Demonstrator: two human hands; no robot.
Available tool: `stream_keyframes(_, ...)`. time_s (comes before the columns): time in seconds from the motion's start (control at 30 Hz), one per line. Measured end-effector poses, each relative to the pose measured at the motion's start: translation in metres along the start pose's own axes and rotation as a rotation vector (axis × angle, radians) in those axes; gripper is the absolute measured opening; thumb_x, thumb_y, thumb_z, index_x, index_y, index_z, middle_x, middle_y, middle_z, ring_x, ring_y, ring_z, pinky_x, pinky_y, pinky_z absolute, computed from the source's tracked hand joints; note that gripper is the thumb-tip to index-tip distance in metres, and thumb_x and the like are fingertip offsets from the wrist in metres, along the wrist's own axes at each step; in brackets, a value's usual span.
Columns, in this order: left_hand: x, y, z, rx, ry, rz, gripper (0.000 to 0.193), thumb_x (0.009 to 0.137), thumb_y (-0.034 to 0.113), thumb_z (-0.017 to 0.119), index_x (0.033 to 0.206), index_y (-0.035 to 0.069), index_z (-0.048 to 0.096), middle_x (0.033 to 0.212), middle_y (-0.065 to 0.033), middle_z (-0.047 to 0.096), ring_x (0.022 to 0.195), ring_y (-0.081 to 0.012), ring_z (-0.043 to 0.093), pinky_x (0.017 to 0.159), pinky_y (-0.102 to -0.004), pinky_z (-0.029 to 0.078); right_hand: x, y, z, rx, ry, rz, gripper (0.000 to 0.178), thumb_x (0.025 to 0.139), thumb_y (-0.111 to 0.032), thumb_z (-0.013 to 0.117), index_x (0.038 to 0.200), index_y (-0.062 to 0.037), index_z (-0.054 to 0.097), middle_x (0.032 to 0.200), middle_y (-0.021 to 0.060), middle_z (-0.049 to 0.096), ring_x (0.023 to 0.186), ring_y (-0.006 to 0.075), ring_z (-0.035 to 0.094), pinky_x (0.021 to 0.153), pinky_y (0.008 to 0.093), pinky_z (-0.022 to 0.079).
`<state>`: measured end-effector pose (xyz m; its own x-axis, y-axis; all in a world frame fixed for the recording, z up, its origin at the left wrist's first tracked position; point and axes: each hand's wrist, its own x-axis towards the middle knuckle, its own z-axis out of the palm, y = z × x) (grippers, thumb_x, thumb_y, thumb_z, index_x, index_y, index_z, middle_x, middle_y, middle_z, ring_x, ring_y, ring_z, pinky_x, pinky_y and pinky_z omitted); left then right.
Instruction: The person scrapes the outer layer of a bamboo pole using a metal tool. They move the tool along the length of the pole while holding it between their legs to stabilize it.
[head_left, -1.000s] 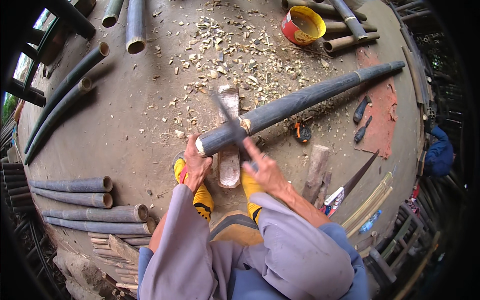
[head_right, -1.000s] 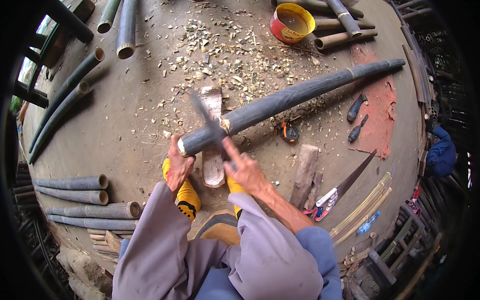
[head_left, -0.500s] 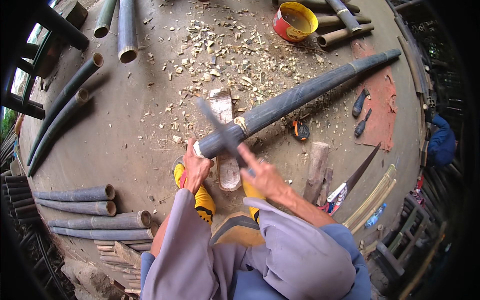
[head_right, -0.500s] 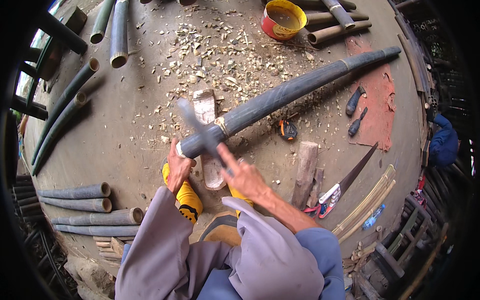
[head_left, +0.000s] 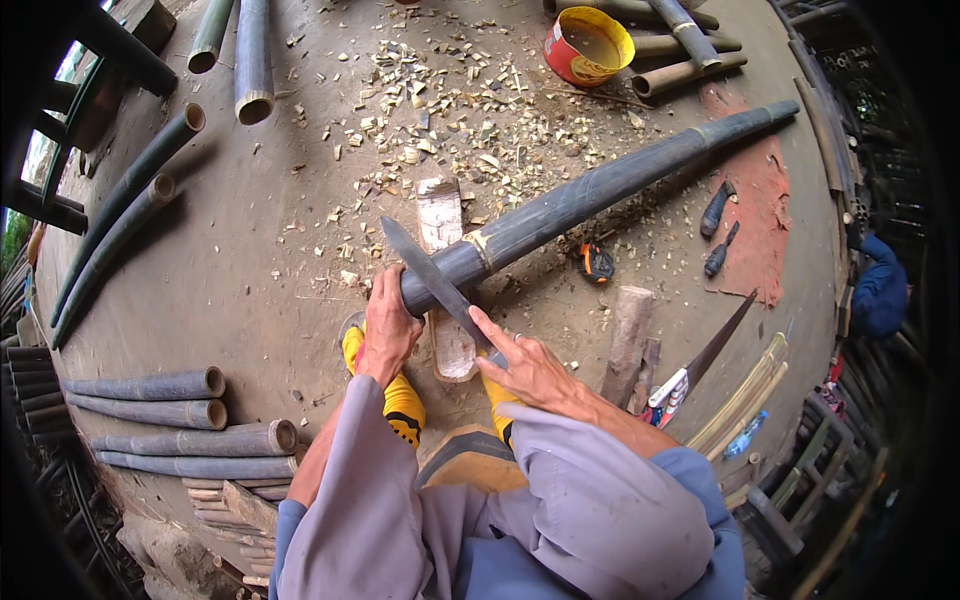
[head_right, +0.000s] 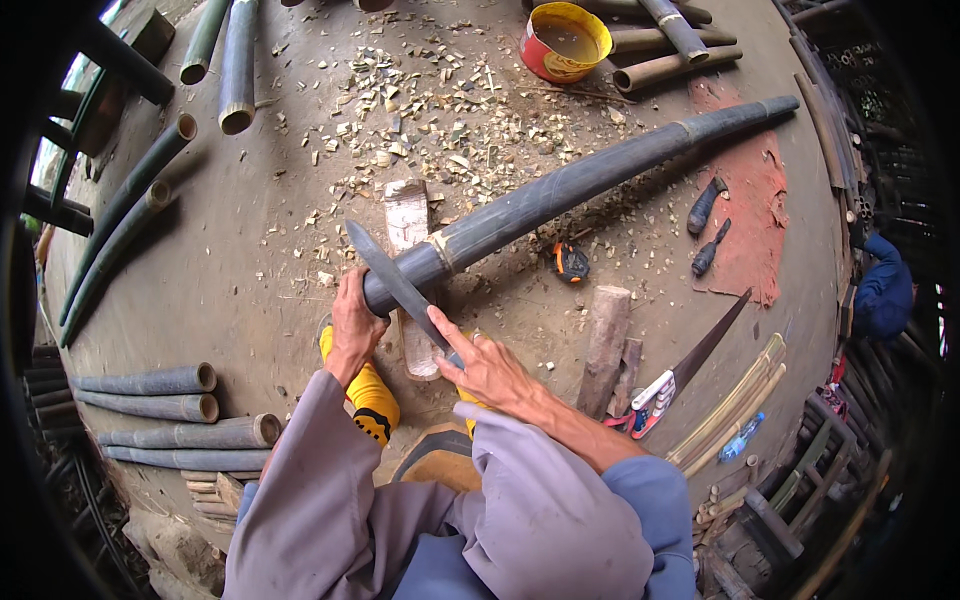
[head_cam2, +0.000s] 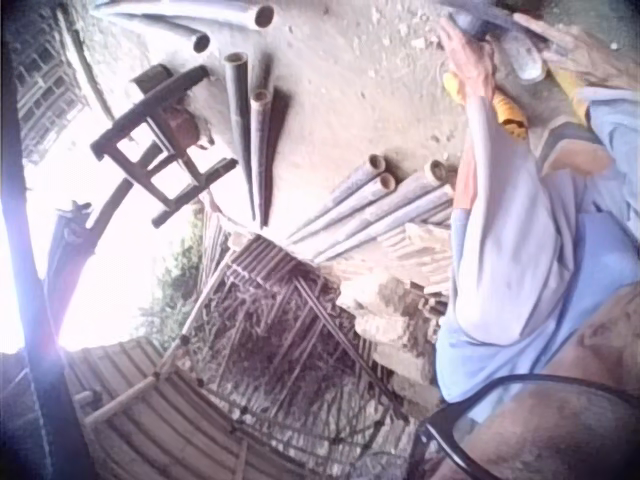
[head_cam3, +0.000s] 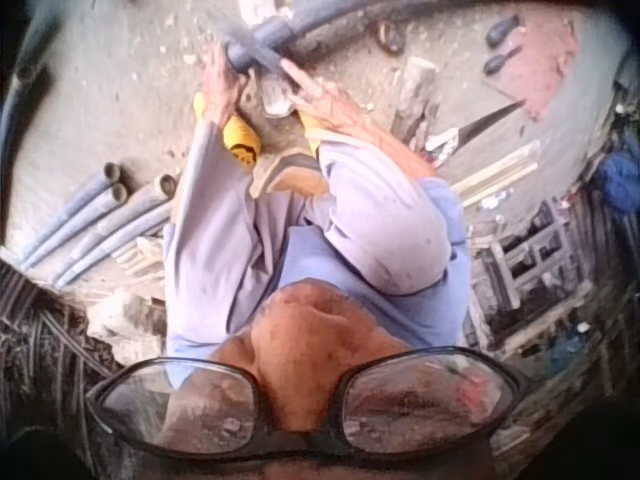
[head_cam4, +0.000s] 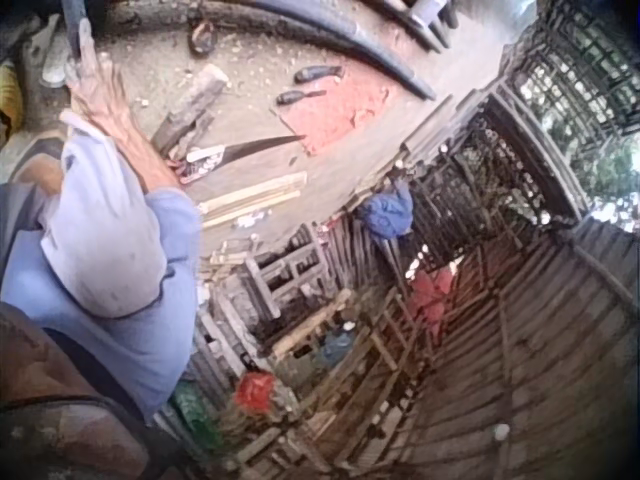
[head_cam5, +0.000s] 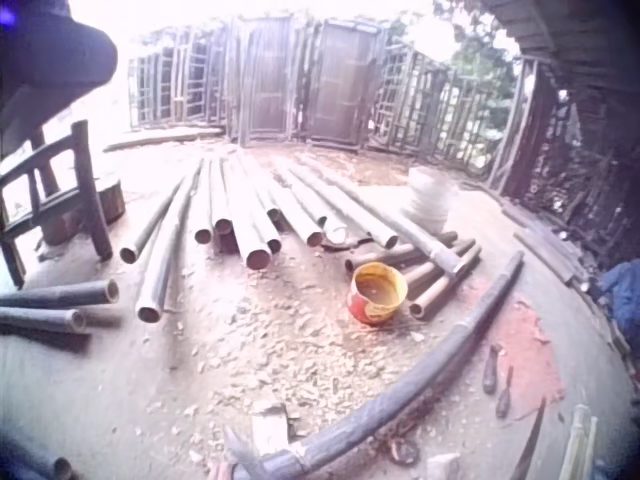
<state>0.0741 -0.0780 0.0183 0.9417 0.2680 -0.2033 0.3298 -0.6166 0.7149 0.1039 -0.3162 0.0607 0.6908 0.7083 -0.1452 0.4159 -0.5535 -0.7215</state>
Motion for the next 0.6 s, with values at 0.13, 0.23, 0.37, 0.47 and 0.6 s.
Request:
stream_keyframes(0.13, 0.001, -0.008, 0.004, 0.036, 0.045, 0.034, 0.065, 0.058, -0.006, 0.069, 0.12, 0.004, 0.05, 0.111, -0.0201, 0.056, 0.104, -0.0411, 0.057, 0.091, -0.0448, 0.048, 0.029, -0.005, -0.022, 0.221, 0.093, 0.414, 0.072, 0.096, -0.029, 0.053, 0.153, -0.0056, 0.016, 0.085, 0.0211, 0.07, 0.051, 0.0264, 0.064, 0.05, 0.04, 0.058)
stream_keyframes(0.23, 0.002, -0.003, 0.005, 0.002, 0.038, 0.04, 0.064, 0.058, -0.005, 0.069, 0.119, 0.003, 0.05, 0.109, -0.0201, 0.057, 0.103, -0.0411, 0.057, 0.091, -0.0451, 0.049, 0.007, -0.008, -0.008, 0.105, -0.041, 0.15, 0.071, 0.097, -0.031, 0.052, 0.152, -0.0042, 0.017, 0.083, 0.0191, 0.07, 0.055, 0.0255, 0.067, 0.055, 0.0392, 0.06)
stream_keyframes(0.37, -0.006, -0.006, 0.006, 0.012, 0.095, 0.068, 0.063, 0.058, -0.004, 0.07, 0.117, 0.003, 0.051, 0.108, -0.0197, 0.058, 0.103, -0.0406, 0.057, 0.09, -0.0445, 0.049, 0.031, -0.008, -0.041, 0.288, 0.044, 0.441, 0.072, 0.096, -0.032, 0.054, 0.152, -0.0036, 0.018, 0.115, 0.0292, 0.062, 0.058, 0.0294, 0.068, 0.062, 0.0417, 0.061)
stream_keyframes(0.47, 0.0, -0.004, 0.002, -0.001, -0.012, 0.006, 0.063, 0.058, -0.003, 0.072, 0.117, 0.002, 0.051, 0.108, -0.021, 0.058, 0.102, -0.041, 0.058, 0.09, -0.0447, 0.049, 0.008, -0.004, -0.008, 0.197, 0.051, 0.153, 0.07, 0.095, -0.028, 0.056, 0.152, -0.0063, 0.021, 0.109, 0.0292, 0.064, 0.065, 0.0335, 0.069, 0.062, 0.0425, 0.06)
stream_keyframes(0.6, 0.008, -0.003, -0.008, -0.01, -0.109, -0.052, 0.065, 0.055, 0.003, 0.074, 0.116, 0.001, 0.052, 0.106, -0.0223, 0.061, 0.1, -0.0415, 0.06, 0.089, -0.044, 0.05, 0.025, -0.002, -0.025, 0.069, -0.005, 0.336, 0.074, 0.092, -0.025, 0.061, 0.153, -0.0129, 0.022, 0.101, 0.0291, 0.067, 0.07, 0.0394, 0.069, 0.067, 0.0438, 0.059)
